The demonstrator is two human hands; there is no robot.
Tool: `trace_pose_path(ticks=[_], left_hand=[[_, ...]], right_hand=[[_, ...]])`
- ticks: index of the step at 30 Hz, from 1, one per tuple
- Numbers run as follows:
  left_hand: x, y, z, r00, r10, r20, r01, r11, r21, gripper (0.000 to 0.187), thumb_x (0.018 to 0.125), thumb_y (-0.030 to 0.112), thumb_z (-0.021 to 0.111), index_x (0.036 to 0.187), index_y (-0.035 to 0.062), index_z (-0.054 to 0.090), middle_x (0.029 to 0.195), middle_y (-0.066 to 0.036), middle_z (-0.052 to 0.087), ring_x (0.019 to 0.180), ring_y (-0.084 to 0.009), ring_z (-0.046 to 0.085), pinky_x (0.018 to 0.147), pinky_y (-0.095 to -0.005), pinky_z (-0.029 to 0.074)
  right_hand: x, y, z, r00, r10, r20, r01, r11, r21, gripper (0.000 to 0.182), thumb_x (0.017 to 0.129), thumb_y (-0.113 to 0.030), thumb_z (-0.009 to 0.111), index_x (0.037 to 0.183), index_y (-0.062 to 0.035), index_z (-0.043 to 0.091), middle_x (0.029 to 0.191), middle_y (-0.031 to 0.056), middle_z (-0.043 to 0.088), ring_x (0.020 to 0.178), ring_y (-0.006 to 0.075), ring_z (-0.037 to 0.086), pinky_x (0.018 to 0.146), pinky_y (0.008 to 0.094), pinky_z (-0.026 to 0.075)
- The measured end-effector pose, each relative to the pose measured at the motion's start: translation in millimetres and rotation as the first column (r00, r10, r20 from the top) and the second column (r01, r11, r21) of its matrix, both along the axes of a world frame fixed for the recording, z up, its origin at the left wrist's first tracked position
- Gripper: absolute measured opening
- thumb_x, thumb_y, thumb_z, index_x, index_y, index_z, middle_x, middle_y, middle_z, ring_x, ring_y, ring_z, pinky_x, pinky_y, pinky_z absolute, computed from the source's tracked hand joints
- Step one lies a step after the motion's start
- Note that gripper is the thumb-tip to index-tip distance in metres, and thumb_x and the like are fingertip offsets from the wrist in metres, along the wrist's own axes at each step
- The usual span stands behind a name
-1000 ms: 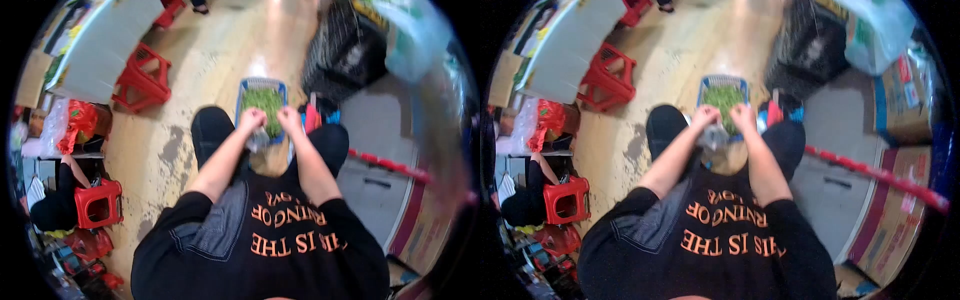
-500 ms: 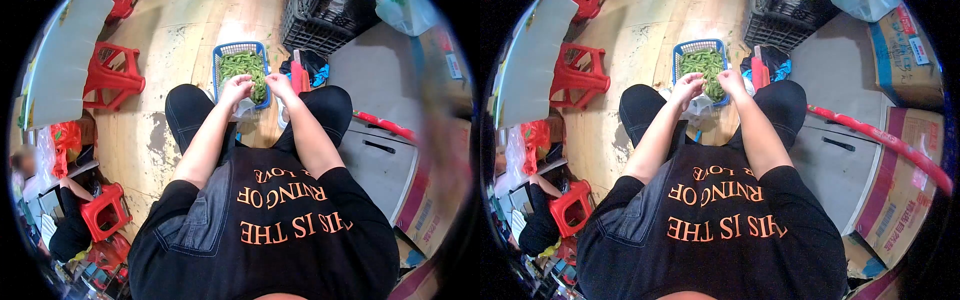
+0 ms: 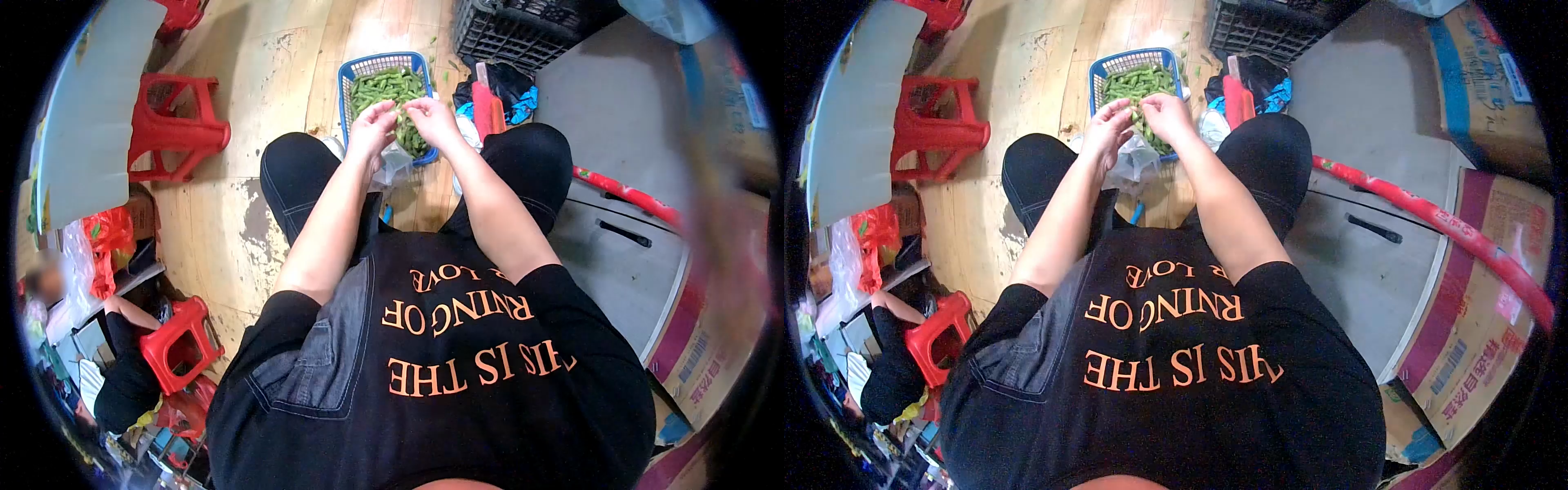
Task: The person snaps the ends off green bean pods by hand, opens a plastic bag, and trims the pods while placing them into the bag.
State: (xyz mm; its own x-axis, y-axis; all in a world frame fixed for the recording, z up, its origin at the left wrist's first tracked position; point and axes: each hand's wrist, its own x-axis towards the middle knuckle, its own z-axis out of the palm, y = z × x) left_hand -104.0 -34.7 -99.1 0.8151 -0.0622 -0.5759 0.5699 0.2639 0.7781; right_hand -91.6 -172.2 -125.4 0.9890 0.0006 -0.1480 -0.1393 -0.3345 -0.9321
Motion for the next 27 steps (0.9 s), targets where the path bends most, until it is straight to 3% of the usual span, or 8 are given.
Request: trace_pose_path(ticks=[3, 8, 11, 14, 17, 20, 23, 27], left_hand=[[1, 7, -8, 0.997, 0.081, 0.011, -0.078, 0.986, -0.145, 0.024, 0.081, 0.009, 0.055, 0.105, 0.0095, 0.052, 0.085, -0.001, 0.057, 0.075, -0.0112, 0.055, 0.063, -0.0235, 0.044], [1, 9, -1, 0.986, 0.165, 0.007, -0.158, 0.957, -0.245, 0.027, 0.083, 0.009, 0.054, 0.108, 0.0061, 0.048, 0.089, -0.005, 0.056, 0.075, -0.0137, 0.056, 0.064, -0.0243, 0.048], [2, 9, -4, 0.988, 0.156, 0.007, -0.148, 0.951, -0.273, 0.029, 0.083, 0.009, 0.054, 0.111, 0.0049, 0.047, 0.09, -0.005, 0.056, 0.075, -0.0138, 0.055, 0.065, -0.0245, 0.048], [2, 10, -4, 0.99, 0.142, 0.018, -0.13, 0.947, -0.292, 0.031, 0.082, 0.009, 0.054, 0.112, 0.0035, 0.046, 0.09, -0.005, 0.055, 0.076, -0.0135, 0.055, 0.066, -0.0244, 0.047], [0, 9, 1, 0.991, 0.137, 0.005, -0.129, 0.942, -0.31, 0.033, 0.083, 0.008, 0.052, 0.115, 0.0014, 0.044, 0.09, -0.006, 0.055, 0.074, -0.0125, 0.054, 0.065, -0.0232, 0.047], [-1, 10, 2, 0.993, 0.12, -0.005, -0.116, 0.943, -0.312, 0.033, 0.083, 0.007, 0.053, 0.115, 0.0005, 0.045, 0.091, -0.007, 0.056, 0.074, -0.0121, 0.055, 0.065, -0.0226, 0.047], [-1, 10, 2, 0.994, 0.108, -0.004, -0.105, 0.953, -0.285, 0.032, 0.082, 0.007, 0.054, 0.112, 0.0003, 0.047, 0.089, -0.007, 0.057, 0.074, -0.0123, 0.055, 0.065, -0.0223, 0.047], [0, 12, -1, 0.996, 0.094, -0.001, -0.09, 0.947, -0.308, 0.03, 0.081, 0.007, 0.056, 0.109, -0.0001, 0.049, 0.087, -0.007, 0.058, 0.072, -0.0123, 0.056, 0.063, -0.0215, 0.048]], right_hand=[[0, 4, 15, 0.992, 0.083, -0.099, -0.076, 0.994, 0.076, 0.019, 0.078, -0.013, 0.055, 0.093, -0.0047, 0.063, 0.087, 0.0077, 0.063, 0.077, 0.0129, 0.057, 0.071, 0.0258, 0.044], [-1, 8, 23, 0.987, 0.12, -0.104, -0.113, 0.991, 0.065, 0.023, 0.074, -0.013, 0.059, 0.095, -0.0036, 0.063, 0.071, -0.0007, 0.057, 0.064, 0.0053, 0.047, 0.059, 0.0203, 0.04], [-1, 10, 21, 0.993, 0.119, 0.013, -0.119, 0.991, 0.063, 0.02, 0.071, -0.013, 0.06, 0.088, -0.0043, 0.064, 0.064, 0.0011, 0.059, 0.056, 0.0076, 0.051, 0.054, 0.0232, 0.042], [-7, 10, 40, 0.994, 0.104, 0.012, -0.105, 0.99, 0.093, 0.017, 0.072, -0.013, 0.06, 0.086, -0.0038, 0.065, 0.071, 0.0065, 0.063, 0.063, 0.0107, 0.058, 0.059, 0.0243, 0.045], [-2, 11, 13, 0.992, 0.118, 0.048, -0.123, 0.984, 0.129, 0.015, 0.073, -0.013, 0.06, 0.084, -0.0035, 0.064, 0.076, 0.0106, 0.064, 0.07, 0.0142, 0.062, 0.064, 0.0258, 0.047], [-8, 7, 37, 0.988, 0.14, 0.071, -0.144, 0.989, 0.044, 0.015, 0.073, -0.014, 0.059, 0.083, -0.0037, 0.064, 0.077, 0.0115, 0.063, 0.069, 0.0183, 0.061, 0.064, 0.0284, 0.047], [-11, 6, 39, 0.967, 0.152, 0.203, -0.124, 0.982, -0.144, 0.015, 0.073, -0.014, 0.058, 0.082, -0.0042, 0.064, 0.079, 0.0129, 0.061, 0.073, 0.0242, 0.06, 0.067, 0.0321, 0.047], [-14, 6, 41, 0.952, 0.176, 0.25, -0.125, 0.97, -0.207, 0.014, 0.074, -0.015, 0.056, 0.083, -0.0056, 0.063, 0.082, 0.0145, 0.058, 0.079, 0.0291, 0.057, 0.07, 0.0353, 0.046]])
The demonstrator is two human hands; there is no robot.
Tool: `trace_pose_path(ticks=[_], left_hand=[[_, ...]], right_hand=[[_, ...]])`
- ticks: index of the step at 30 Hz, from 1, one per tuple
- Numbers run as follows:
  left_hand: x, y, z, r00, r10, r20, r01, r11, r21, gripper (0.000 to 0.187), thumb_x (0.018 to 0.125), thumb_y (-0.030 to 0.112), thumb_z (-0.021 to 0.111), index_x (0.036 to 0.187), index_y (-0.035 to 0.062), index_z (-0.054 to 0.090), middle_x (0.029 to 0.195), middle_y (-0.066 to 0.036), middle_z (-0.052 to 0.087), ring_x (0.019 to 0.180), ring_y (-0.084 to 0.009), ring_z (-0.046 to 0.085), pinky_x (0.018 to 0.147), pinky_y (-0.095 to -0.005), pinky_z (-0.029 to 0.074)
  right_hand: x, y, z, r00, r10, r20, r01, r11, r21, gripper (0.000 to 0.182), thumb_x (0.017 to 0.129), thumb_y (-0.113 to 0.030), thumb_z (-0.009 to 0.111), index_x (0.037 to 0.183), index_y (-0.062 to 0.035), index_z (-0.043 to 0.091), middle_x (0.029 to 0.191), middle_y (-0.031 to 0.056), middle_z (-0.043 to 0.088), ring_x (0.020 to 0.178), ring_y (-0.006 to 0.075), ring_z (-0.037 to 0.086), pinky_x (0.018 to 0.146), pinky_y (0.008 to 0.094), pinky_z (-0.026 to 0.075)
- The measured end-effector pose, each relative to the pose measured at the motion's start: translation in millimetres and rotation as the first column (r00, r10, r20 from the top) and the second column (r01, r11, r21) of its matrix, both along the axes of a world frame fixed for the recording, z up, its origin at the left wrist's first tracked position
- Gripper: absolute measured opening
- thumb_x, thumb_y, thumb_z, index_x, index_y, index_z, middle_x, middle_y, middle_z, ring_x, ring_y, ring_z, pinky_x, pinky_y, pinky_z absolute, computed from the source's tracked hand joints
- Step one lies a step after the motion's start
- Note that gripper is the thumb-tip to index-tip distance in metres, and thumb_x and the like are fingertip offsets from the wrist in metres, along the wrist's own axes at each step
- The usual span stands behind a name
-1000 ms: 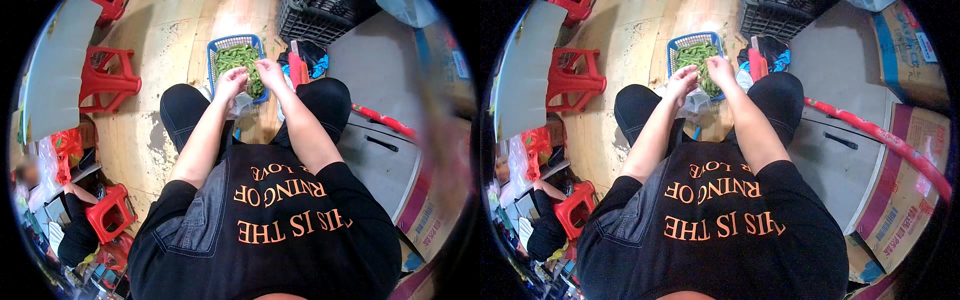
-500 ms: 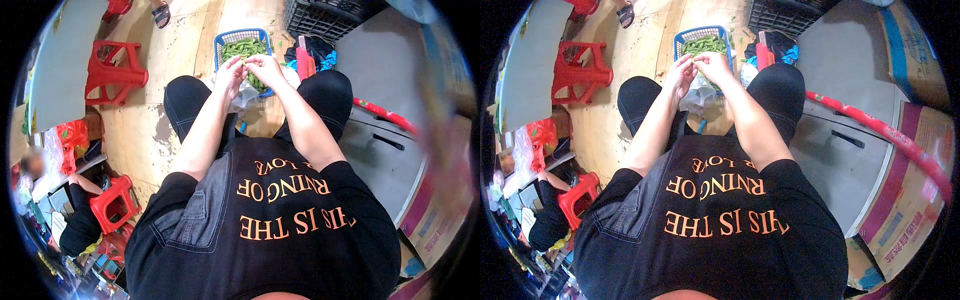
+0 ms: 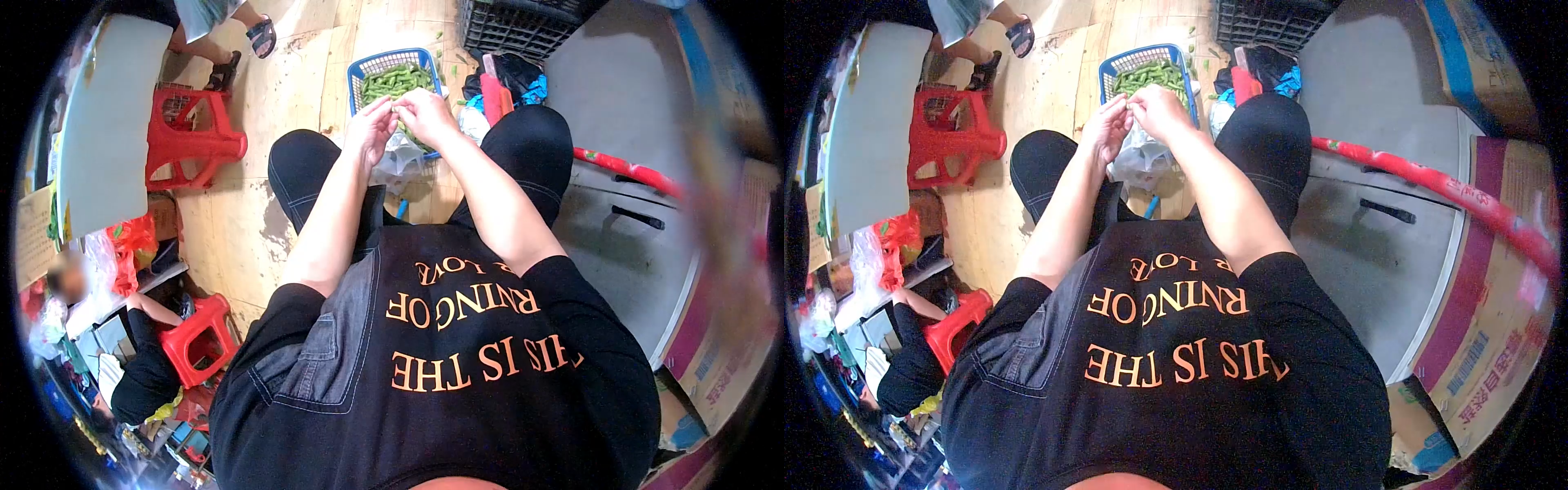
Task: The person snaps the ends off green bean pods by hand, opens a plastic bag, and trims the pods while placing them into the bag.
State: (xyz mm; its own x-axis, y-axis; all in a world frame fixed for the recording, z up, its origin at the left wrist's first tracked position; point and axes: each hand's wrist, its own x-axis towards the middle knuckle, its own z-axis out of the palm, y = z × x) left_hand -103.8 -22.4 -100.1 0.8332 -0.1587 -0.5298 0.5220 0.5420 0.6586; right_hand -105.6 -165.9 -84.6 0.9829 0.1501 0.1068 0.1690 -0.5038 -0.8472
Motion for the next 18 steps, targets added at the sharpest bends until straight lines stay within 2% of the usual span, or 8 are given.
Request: trace_pose_path(ticks=[11, 18], left_hand=[[0, -1, 5, 1.0, 0.017, -0.018, -0.017, 1.0, -0.007, 0.031, 0.078, 0.005, 0.059, 0.107, -0.0004, 0.05, 0.086, -0.008, 0.058, 0.071, -0.0131, 0.057, 0.062, -0.0214, 0.048], [-2, -1, 9, 1.0, 0.014, 0.014, -0.014, 1.0, -0.01, 0.033, 0.077, 0.002, 0.059, 0.108, -0.0029, 0.049, 0.086, -0.009, 0.058, 0.07, -0.0139, 0.057, 0.061, -0.0213, 0.049]], right_hand=[[0, 3, -5, 0.999, -0.047, -0.014, 0.048, 0.996, 0.07, 0.015, 0.073, -0.017, 0.058, 0.079, -0.0041, 0.061, 0.081, 0.0139, 0.058, 0.078, 0.0281, 0.057, 0.069, 0.0351, 0.046], [3, 4, -8, 0.987, -0.075, -0.144, 0.1, 0.981, 0.169, 0.015, 0.072, -0.017, 0.058, 0.077, -0.0035, 0.061, 0.074, 0.0114, 0.06, 0.07, 0.0228, 0.059, 0.064, 0.0317, 0.046]])
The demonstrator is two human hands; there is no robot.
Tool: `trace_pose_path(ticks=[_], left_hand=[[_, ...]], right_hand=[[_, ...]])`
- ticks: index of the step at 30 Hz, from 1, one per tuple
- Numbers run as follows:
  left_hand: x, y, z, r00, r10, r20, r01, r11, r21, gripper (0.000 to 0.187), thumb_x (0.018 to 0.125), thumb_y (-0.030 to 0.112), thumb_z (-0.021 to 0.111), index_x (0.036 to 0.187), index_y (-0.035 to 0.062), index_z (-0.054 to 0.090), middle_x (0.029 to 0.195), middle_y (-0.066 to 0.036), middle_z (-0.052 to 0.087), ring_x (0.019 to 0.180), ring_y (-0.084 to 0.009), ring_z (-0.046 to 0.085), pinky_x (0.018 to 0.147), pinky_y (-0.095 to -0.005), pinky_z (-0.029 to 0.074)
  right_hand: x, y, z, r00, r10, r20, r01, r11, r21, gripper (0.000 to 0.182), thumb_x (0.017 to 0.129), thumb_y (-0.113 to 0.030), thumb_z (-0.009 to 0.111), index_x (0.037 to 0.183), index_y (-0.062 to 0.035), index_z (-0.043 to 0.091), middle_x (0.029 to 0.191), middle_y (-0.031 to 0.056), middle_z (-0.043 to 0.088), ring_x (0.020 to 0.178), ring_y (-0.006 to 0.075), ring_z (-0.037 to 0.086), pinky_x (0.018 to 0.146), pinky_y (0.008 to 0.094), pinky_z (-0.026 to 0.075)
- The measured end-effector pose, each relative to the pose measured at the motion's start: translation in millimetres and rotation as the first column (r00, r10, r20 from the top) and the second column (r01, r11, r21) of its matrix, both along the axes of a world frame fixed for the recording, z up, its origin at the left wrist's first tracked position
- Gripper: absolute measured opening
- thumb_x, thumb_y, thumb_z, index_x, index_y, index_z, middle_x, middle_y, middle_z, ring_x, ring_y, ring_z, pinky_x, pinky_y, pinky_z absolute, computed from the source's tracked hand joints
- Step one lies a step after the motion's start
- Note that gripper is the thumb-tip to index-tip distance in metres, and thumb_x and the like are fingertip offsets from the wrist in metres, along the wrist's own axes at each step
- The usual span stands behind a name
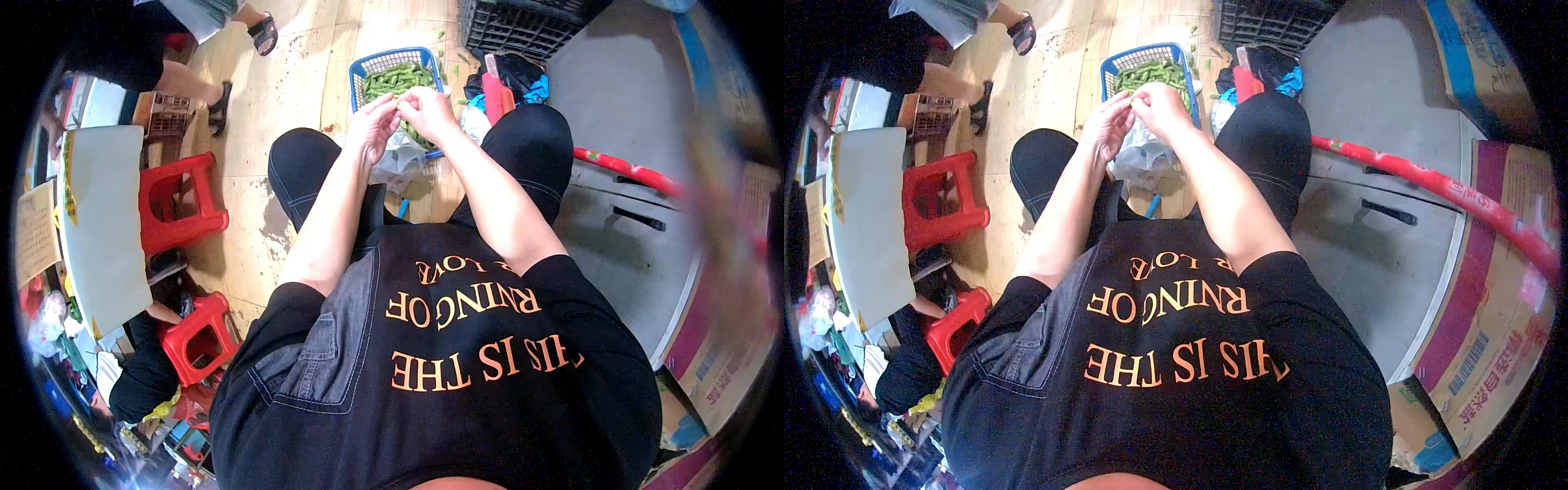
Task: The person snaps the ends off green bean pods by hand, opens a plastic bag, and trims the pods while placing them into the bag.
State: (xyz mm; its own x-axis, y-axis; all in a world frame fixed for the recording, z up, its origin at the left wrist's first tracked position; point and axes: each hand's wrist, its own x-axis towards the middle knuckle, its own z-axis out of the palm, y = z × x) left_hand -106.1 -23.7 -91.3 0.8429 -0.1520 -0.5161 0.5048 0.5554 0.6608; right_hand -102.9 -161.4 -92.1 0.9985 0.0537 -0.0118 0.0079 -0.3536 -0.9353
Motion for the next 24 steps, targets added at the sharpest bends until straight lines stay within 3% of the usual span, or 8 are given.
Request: trace_pose_path(ticks=[5, 8, 10, 12, 15, 18, 20, 24], left_hand=[[0, 0, -2, 0.999, -0.028, 0.022, 0.026, 0.998, 0.058, 0.035, 0.076, 0.005, 0.061, 0.109, -0.001, 0.05, 0.086, -0.007, 0.058, 0.071, -0.0122, 0.056, 0.063, -0.0211, 0.048], [1, 1, -4, 0.996, -0.071, 0.054, 0.062, 0.987, 0.148, 0.037, 0.076, 0.007, 0.06, 0.111, 0.0001, 0.049, 0.083, -0.005, 0.059, 0.067, -0.0093, 0.055, 0.061, -0.0194, 0.046], [1, 2, -4, 0.992, -0.119, 0.039, 0.107, 0.968, 0.227, 0.04, 0.076, 0.007, 0.059, 0.113, -0.0003, 0.048, 0.084, -0.005, 0.06, 0.065, -0.0077, 0.054, 0.059, -0.0182, 0.045], [1, 1, -6, 0.998, -0.058, 0.03, 0.053, 0.988, 0.143, 0.038, 0.076, 0.002, 0.056, 0.113, -0.0032, 0.048, 0.085, -0.009, 0.059, 0.065, -0.0115, 0.056, 0.058, -0.0193, 0.048], [1, 0, 3, 1.0, -0.002, 0.029, 0.0, 0.997, 0.078, 0.037, 0.077, 0.001, 0.055, 0.113, -0.0033, 0.047, 0.09, -0.011, 0.058, 0.071, -0.014, 0.058, 0.061, -0.0215, 0.05], [-1, -2, -6, 0.997, -0.039, 0.069, 0.032, 0.995, 0.095, 0.036, 0.077, 0.0, 0.055, 0.112, -0.0025, 0.046, 0.091, -0.011, 0.057, 0.075, -0.0145, 0.058, 0.064, -0.0219, 0.051], [-3, -6, 5, 0.996, -0.032, 0.08, 0.027, 0.998, 0.062, 0.034, 0.077, 0.0, 0.055, 0.11, -0.0022, 0.045, 0.089, -0.01, 0.056, 0.076, -0.0141, 0.058, 0.066, -0.0222, 0.051], [-4, -4, 1, 0.991, -0.072, 0.116, 0.07, 0.997, 0.017, 0.034, 0.077, 0.0, 0.057, 0.108, 0.0, 0.043, 0.092, -0.01, 0.055, 0.081, -0.016, 0.058, 0.072, -0.0249, 0.05]], right_hand=[[7, 1, -19, 0.996, -0.005, -0.091, 0.013, 0.996, 0.084, 0.016, 0.071, -0.018, 0.059, 0.079, -0.0046, 0.062, 0.072, 0.0109, 0.062, 0.066, 0.0175, 0.06, 0.062, 0.0287, 0.047], [12, 1, -33, 0.996, 0.04, -0.086, -0.03, 0.993, 0.115, 0.015, 0.075, -0.014, 0.06, 0.083, -0.001, 0.061, 0.073, 0.0058, 0.062, 0.068, 0.0104, 0.057, 0.061, 0.0241, 0.046], [8, -1, -16, 0.991, 0.019, -0.136, -0.012, 0.998, 0.055, 0.018, 0.074, -0.018, 0.059, 0.082, -0.0021, 0.062, 0.074, 0.0097, 0.063, 0.066, 0.0144, 0.059, 0.061, 0.0279, 0.046], [9, 2, -27, 0.987, 0.026, -0.16, 0.008, 0.978, 0.208, 0.018, 0.076, -0.016, 0.058, 0.084, -0.001, 0.062, 0.074, 0.0083, 0.063, 0.066, 0.013, 0.058, 0.061, 0.027, 0.046], [13, 1, -25, 0.983, 0.003, -0.185, 0.027, 0.987, 0.161, 0.018, 0.076, -0.016, 0.056, 0.084, -0.0007, 0.061, 0.072, 0.0066, 0.062, 0.065, 0.0098, 0.056, 0.06, 0.0257, 0.045], [13, -2, -31, 0.956, -0.02, -0.293, 0.089, 0.97, 0.226, 0.019, 0.077, -0.017, 0.055, 0.085, -0.0004, 0.061, 0.071, 0.0051, 0.062, 0.063, 0.0096, 0.055, 0.058, 0.0266, 0.045], [9, -5, -16, 0.914, 0.067, -0.399, 0.085, 0.932, 0.351, 0.017, 0.082, -0.019, 0.052, 0.082, -0.003, 0.057, 0.061, -0.0026, 0.05, 0.046, 0.0055, 0.041, 0.042, 0.0203, 0.033], [9, -5, -15, 0.883, 0.096, -0.46, 0.155, 0.865, 0.478, 0.014, 0.081, -0.017, 0.051, 0.074, -0.0053, 0.056, 0.058, -0.0022, 0.048, 0.044, 0.007, 0.041, 0.04, 0.0219, 0.033]])
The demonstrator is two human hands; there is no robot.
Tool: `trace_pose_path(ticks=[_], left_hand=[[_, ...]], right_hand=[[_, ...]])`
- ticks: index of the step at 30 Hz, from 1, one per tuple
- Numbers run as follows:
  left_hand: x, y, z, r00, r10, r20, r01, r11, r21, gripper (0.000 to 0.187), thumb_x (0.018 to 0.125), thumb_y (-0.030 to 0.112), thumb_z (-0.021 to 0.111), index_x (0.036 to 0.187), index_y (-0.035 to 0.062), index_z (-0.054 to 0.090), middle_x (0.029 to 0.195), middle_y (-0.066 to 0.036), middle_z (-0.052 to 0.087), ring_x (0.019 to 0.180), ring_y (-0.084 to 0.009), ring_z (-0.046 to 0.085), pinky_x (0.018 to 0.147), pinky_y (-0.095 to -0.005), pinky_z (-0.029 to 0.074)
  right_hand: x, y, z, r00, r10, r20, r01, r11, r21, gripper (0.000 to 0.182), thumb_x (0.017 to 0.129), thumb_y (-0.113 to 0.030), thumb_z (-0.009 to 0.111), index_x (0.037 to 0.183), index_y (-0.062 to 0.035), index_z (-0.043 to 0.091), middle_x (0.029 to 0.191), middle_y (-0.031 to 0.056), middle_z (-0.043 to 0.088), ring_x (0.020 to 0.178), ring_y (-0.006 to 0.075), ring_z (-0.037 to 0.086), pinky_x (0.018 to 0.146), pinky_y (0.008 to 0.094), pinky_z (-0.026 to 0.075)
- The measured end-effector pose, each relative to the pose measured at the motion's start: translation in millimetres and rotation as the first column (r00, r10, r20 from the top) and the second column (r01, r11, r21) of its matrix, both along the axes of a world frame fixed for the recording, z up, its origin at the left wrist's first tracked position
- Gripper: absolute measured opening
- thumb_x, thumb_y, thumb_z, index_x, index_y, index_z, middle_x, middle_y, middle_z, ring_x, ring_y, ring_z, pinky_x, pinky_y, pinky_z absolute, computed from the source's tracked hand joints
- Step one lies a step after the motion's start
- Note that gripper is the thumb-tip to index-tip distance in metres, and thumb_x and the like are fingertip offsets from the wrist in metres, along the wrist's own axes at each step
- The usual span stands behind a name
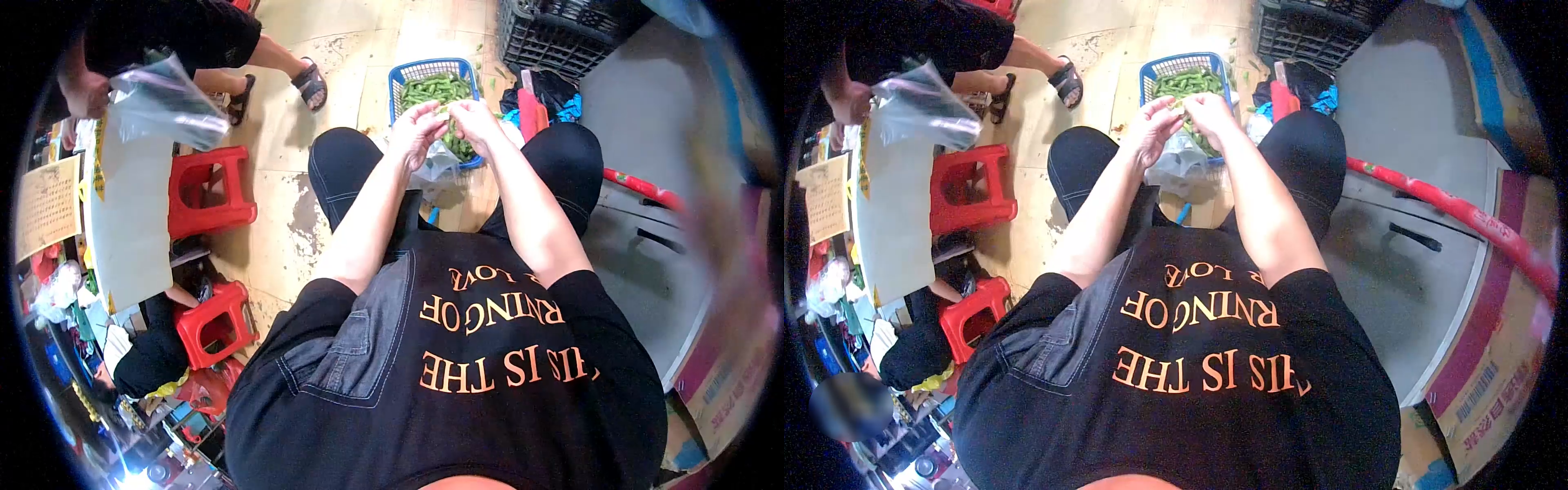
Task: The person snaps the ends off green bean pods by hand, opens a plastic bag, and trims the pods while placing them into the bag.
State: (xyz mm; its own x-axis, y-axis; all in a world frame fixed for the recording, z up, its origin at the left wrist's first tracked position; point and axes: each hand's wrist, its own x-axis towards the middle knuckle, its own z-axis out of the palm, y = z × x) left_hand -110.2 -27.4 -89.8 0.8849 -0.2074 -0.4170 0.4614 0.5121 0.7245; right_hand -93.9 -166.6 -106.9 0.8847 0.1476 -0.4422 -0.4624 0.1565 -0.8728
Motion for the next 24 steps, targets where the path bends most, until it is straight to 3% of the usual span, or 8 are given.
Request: trace_pose_path(ticks=[7, 12, 14, 18, 19, 22, 24], left_hand=[[1, 0, -2, 1.0, 0.026, -0.017, -0.026, 1.0, 0.018, 0.03, 0.076, -0.003, 0.057, 0.105, -0.0014, 0.05, 0.091, -0.009, 0.056, 0.08, -0.0161, 0.058, 0.072, -0.0255, 0.05], [-1, 0, 6, 1.0, -0.028, -0.007, 0.029, 0.966, 0.258, 0.034, 0.072, 0.007, 0.065, 0.104, 0.0009, 0.054, 0.094, -0.008, 0.058, 0.083, -0.0153, 0.056, 0.074, -0.0265, 0.047], [-1, 2, -6, 0.999, -0.04, 0.036, 0.027, 0.951, 0.309, 0.035, 0.072, 0.005, 0.065, 0.104, 0.0005, 0.054, 0.094, -0.008, 0.058, 0.083, -0.0154, 0.056, 0.075, -0.0268, 0.046], [0, 2, -8, 0.998, 0.025, 0.051, -0.038, 0.966, 0.257, 0.026, 0.073, 0.007, 0.064, 0.098, 0.0012, 0.055, 0.088, -0.007, 0.06, 0.077, -0.0141, 0.057, 0.07, -0.0262, 0.047], [-1, 1, -9, 0.996, 0.046, 0.082, -0.068, 0.954, 0.292, 0.025, 0.074, 0.006, 0.063, 0.097, 0.0004, 0.055, 0.087, -0.007, 0.06, 0.075, -0.0136, 0.057, 0.068, -0.0257, 0.047], [-6, 4, -9, 0.979, 0.032, 0.204, -0.112, 0.912, 0.395, 0.022, 0.071, 0.007, 0.066, 0.09, 0.0011, 0.058, 0.08, -0.005, 0.061, 0.07, -0.0108, 0.056, 0.063, -0.0237, 0.046], [-4, 6, -23, 0.98, 0.019, 0.198, -0.108, 0.886, 0.451, 0.021, 0.069, 0.007, 0.068, 0.088, 0.002, 0.06, 0.078, -0.004, 0.061, 0.067, -0.0089, 0.055, 0.061, -0.0221, 0.045]], right_hand=[[3, 0, 0, 0.991, -0.008, -0.131, 0.032, 0.983, 0.183, 0.015, 0.081, -0.016, 0.049, 0.072, -0.006, 0.054, 0.055, -0.0017, 0.043, 0.043, 0.009, 0.039, 0.039, 0.0236, 0.031], [2, -1, -3, 0.996, 0.052, -0.076, -0.034, 0.974, 0.222, 0.016, 0.083, -0.022, 0.049, 0.08, -0.0073, 0.054, 0.059, -0.0022, 0.044, 0.05, 0.0085, 0.041, 0.043, 0.0238, 0.032], [0, 3, 4, 0.984, 0.002, -0.177, 0.03, 0.984, 0.177, 0.017, 0.085, -0.024, 0.05, 0.091, -0.009, 0.054, 0.064, -0.0021, 0.047, 0.052, 0.0074, 0.041, 0.044, 0.0228, 0.033], [0, 3, 0, 0.992, 0.124, -0.038, -0.123, 0.992, 0.023, 0.017, 0.087, -0.025, 0.045, 0.081, -0.0096, 0.049, 0.058, -0.0007, 0.044, 0.044, 0.008, 0.04, 0.037, 0.0219, 0.032], [-2, 7, -5, 0.991, 0.069, -0.117, -0.057, 0.992, 0.109, 0.016, 0.088, -0.024, 0.044, 0.082, -0.0103, 0.047, 0.056, -0.0013, 0.041, 0.043, 0.0085, 0.039, 0.038, 0.0227, 0.033], [-7, 9, 1, 0.988, 0.119, -0.097, -0.102, 0.981, 0.168, 0.012, 0.088, -0.022, 0.042, 0.085, -0.0101, 0.046, 0.059, -0.0012, 0.041, 0.046, 0.0093, 0.039, 0.039, 0.0247, 0.034], [-3, 8, -11, 0.984, 0.139, -0.109, -0.121, 0.98, 0.16, 0.01, 0.087, -0.023, 0.046, 0.09, -0.0139, 0.045, 0.064, -0.0015, 0.044, 0.049, 0.0101, 0.04, 0.043, 0.0256, 0.035]])
